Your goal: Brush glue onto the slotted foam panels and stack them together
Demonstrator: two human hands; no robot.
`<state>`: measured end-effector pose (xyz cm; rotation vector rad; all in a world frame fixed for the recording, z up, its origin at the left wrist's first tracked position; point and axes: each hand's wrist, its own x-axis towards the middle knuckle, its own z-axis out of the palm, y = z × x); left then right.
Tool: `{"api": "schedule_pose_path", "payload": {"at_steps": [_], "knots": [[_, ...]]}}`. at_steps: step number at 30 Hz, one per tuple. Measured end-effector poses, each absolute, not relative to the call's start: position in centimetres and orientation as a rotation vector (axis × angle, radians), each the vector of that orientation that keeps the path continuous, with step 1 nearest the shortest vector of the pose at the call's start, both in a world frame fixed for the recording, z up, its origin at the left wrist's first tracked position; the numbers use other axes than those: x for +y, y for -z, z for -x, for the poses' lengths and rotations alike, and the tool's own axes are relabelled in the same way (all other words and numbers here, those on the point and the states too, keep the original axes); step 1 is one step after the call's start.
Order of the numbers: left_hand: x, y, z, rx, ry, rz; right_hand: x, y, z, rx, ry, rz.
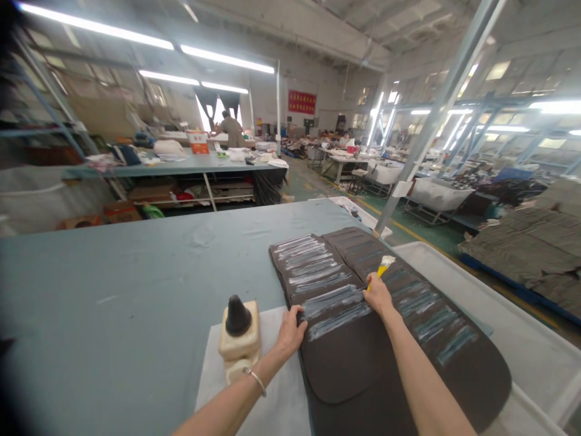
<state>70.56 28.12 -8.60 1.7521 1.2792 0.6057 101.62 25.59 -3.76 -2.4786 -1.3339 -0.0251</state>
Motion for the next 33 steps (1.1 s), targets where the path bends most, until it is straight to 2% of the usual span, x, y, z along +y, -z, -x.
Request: {"api": "schedule_pose_path", "payload": {"at_steps": [4, 9, 15, 21, 27, 30, 33], "knots": [[28.1, 10.1, -69.3, 1.406, -0.544, -1.855, 25.7, 5.6, -102.7, -1.284, -0.068, 2.531], [28.3, 9.9, -68.5, 1.427, -0.587, -1.976, 25.9, 5.7, -101.6, -1.287, 0.108, 2.543], [28.7, 9.8, -69.0, 1.373, -0.632, -2.129, 27.9, 3.5, -97.6, -1.404, 0.276, 2.257], [29.6, 10.2, -69.5, 1.331, -0.611, -2.261, 31.2, 3.2, -92.7, -1.248, -0.18, 1.87], [30.3, 10.6, -71.0, 1.304, -0.537, -2.376, 34.4, 5.3, -86.4, -1.207, -0.592, 1.711], [30.2, 10.6, -71.2, 1.309, -0.499, -2.389, 35.2, 6.4, -87.1, -1.218, -0.64, 1.767], [30.1, 10.4, -71.1, 1.299, -0.491, -2.389, 35.4, 6.7, -91.4, -1.154, -0.521, 1.899]]}}
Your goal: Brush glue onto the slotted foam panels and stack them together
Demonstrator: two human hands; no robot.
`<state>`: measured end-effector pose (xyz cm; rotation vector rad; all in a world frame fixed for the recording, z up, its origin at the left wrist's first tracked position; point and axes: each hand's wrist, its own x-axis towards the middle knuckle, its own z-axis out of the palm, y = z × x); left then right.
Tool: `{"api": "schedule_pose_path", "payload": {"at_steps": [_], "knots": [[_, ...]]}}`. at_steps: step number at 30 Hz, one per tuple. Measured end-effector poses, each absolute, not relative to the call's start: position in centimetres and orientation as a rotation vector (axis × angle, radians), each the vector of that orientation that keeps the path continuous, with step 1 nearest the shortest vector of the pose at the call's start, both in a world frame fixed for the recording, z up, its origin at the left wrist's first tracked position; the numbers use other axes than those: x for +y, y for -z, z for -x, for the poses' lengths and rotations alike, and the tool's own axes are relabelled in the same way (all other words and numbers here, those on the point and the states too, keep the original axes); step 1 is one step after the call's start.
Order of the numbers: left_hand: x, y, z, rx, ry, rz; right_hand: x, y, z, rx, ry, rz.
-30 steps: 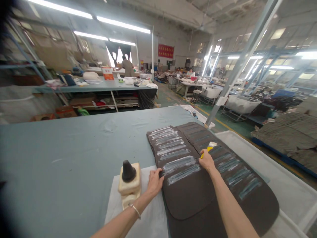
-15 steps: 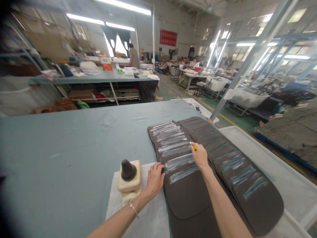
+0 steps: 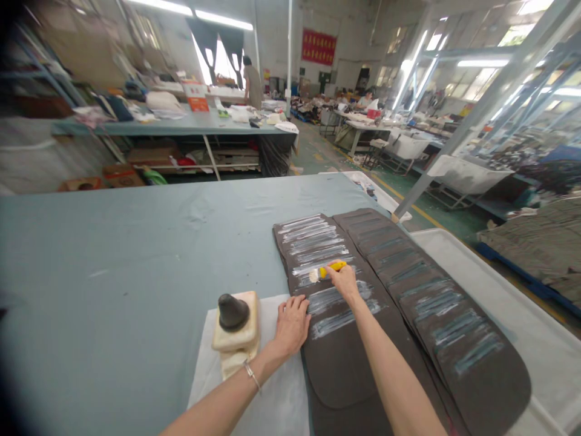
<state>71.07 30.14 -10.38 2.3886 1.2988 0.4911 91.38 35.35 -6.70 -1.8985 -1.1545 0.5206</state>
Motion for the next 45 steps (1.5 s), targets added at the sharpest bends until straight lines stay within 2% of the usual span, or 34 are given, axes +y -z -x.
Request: {"api": "schedule_pose_path", "payload": {"at_steps": [3, 6, 8, 12, 14, 19, 22, 30, 33, 35, 38, 42, 45], "knots": [[30.1, 10.0, -71.1, 1.299, -0.481, -2.383, 34.9, 6.0, -95.5, -1.082, -0.226, 2.073], [30.1, 9.9, -71.3, 1.315, -0.465, -2.377, 34.0, 5.0, -94.8, -1.002, 0.009, 2.134], [30.0, 10.0, -71.5, 1.326, -0.463, -2.39, 33.2, 4.7, -91.6, -1.1, -0.079, 2.007], [30.0, 10.4, -71.8, 1.329, -0.46, -2.437, 32.1, 5.9, -86.1, -1.359, -0.465, 1.785], [30.0, 10.6, -71.8, 1.32, -0.456, -2.45, 31.9, 6.7, -87.1, -1.292, -0.465, 1.855], [30.1, 10.6, -71.8, 1.312, -0.45, -2.489, 31.1, 6.8, -96.5, -1.047, -0.176, 2.073], [29.9, 10.7, -71.9, 1.331, -0.428, -2.506, 30.9, 6.0, -99.3, -0.977, -0.19, 2.11], [29.7, 11.3, -72.2, 1.349, -0.411, -2.496, 30.1, 5.1, -89.8, -1.223, -0.454, 1.79], [29.7, 11.0, -72.0, 1.346, -0.415, -2.468, 30.1, 5.8, -89.7, -1.275, -0.57, 1.799], [29.7, 10.8, -71.9, 1.342, -0.42, -2.457, 30.2, 6.2, -92.4, -1.153, -0.521, 1.91], [29.7, 10.7, -71.9, 1.336, -0.43, -2.461, 30.3, 6.0, -97.4, -1.007, -0.276, 2.085], [29.6, 10.9, -72.0, 1.352, -0.437, -2.475, 30.3, 5.0, -97.8, -1.132, 0.022, 2.164], [29.6, 10.9, -72.0, 1.356, -0.422, -2.469, 29.9, 5.2, -93.7, -1.325, -0.143, 1.997]]}}
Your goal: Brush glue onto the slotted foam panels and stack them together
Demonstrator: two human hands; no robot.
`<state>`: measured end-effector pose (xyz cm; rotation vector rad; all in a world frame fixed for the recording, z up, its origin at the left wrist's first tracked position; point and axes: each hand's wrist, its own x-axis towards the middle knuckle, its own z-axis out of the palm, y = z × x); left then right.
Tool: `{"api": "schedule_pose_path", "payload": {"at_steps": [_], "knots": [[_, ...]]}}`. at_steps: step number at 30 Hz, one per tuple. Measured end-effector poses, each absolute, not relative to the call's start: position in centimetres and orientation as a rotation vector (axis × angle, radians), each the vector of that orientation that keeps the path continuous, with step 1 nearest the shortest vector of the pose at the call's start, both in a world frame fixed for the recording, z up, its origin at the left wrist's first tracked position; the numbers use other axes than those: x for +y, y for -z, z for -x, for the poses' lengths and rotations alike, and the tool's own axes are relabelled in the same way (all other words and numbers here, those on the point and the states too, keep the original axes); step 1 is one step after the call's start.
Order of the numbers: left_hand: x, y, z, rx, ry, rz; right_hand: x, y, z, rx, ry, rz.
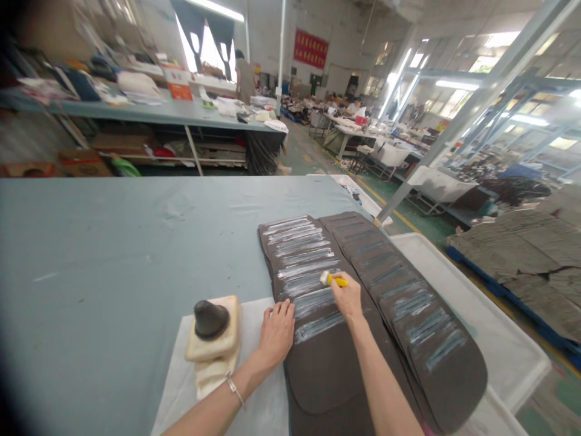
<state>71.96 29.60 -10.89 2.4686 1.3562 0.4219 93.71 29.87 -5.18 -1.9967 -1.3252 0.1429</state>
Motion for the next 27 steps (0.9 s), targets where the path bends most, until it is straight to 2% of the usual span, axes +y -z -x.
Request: {"api": "schedule_pose_path", "payload": {"at_steps": [4, 9, 12, 17, 21, 27], "knots": [[29.6, 10.6, -71.8, 1.33, -0.412, -2.462, 29.1, 6.4, -92.7, -1.323, -0.445, 1.862], [30.0, 10.0, -72.0, 1.363, -0.46, -2.365, 29.6, 5.8, -97.8, -1.056, -0.109, 2.078], [31.1, 9.8, -72.3, 1.419, -0.504, -2.236, 30.7, 4.7, -96.4, -1.078, -0.079, 2.051], [33.4, 10.3, -72.6, 1.476, -0.595, -2.273, 32.9, 5.1, -88.6, -1.259, -0.4, 1.778], [34.1, 11.0, -72.4, 1.407, -0.499, -2.403, 34.4, 6.5, -89.3, -1.273, -0.567, 1.761], [34.1, 10.9, -72.4, 1.425, -0.473, -2.421, 34.8, 7.4, -99.7, -1.003, -0.114, 2.073]]}}
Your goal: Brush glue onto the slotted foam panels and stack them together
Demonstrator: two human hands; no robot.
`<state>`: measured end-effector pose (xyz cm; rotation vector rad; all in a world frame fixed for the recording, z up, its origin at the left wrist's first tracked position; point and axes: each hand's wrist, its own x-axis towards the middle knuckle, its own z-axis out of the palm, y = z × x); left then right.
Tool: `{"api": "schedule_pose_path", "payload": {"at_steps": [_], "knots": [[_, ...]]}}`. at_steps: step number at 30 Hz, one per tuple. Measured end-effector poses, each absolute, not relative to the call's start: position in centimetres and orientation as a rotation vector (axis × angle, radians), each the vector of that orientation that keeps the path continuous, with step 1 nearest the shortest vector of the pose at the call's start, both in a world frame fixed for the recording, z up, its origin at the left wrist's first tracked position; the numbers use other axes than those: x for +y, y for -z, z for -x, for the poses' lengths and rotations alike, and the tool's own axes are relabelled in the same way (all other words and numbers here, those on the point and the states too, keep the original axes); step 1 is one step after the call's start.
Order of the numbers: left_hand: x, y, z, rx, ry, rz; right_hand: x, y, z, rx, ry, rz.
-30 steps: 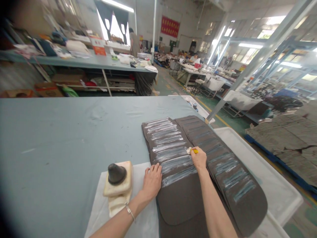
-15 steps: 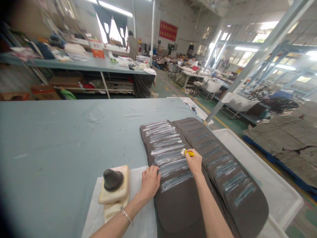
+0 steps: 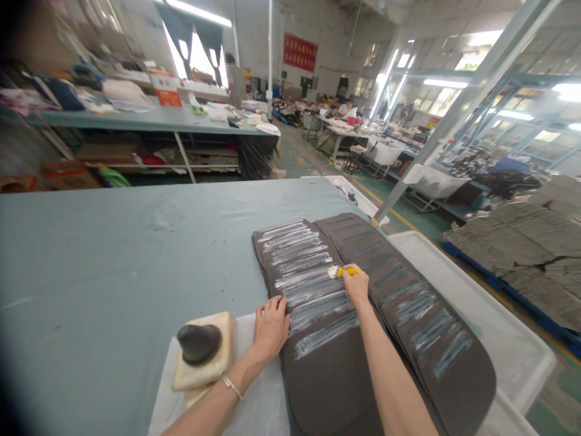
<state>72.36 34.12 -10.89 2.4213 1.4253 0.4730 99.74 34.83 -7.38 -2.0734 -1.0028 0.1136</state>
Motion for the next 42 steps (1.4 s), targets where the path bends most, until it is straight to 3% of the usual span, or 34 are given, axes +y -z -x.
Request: {"api": "schedule_pose_path", "payload": {"at_steps": [7, 15, 20, 29, 33, 37, 40, 42], "knots": [[34.0, 11.3, -72.3, 1.42, -0.487, -2.435, 35.6, 8.2, -99.8, -1.17, 0.104, 2.172], [34.6, 10.6, -71.5, 1.353, -0.59, -2.165, 33.4, 5.7, -98.1, -1.016, 0.014, 2.047], [31.8, 9.7, -70.3, 1.32, -0.77, -2.107, 30.0, 4.7, -95.7, -0.901, -0.15, 1.975], [26.0, 10.7, -69.8, 1.198, -0.669, -2.248, 24.5, 4.4, -86.1, -1.228, -0.633, 1.755], [26.1, 10.5, -69.7, 1.189, -0.6, -2.312, 23.5, 5.4, -91.3, -1.199, -0.516, 1.863], [26.0, 9.9, -69.9, 1.21, -0.579, -2.353, 23.6, 5.5, -97.0, -1.169, -0.155, 2.0], [25.8, 10.0, -70.2, 1.237, -0.601, -2.38, 23.8, 4.6, -94.8, -1.185, -0.026, 1.974], [25.7, 10.3, -70.3, 1.254, -0.615, -2.399, 23.9, 4.2, -91.0, -1.28, -0.15, 1.883]]}}
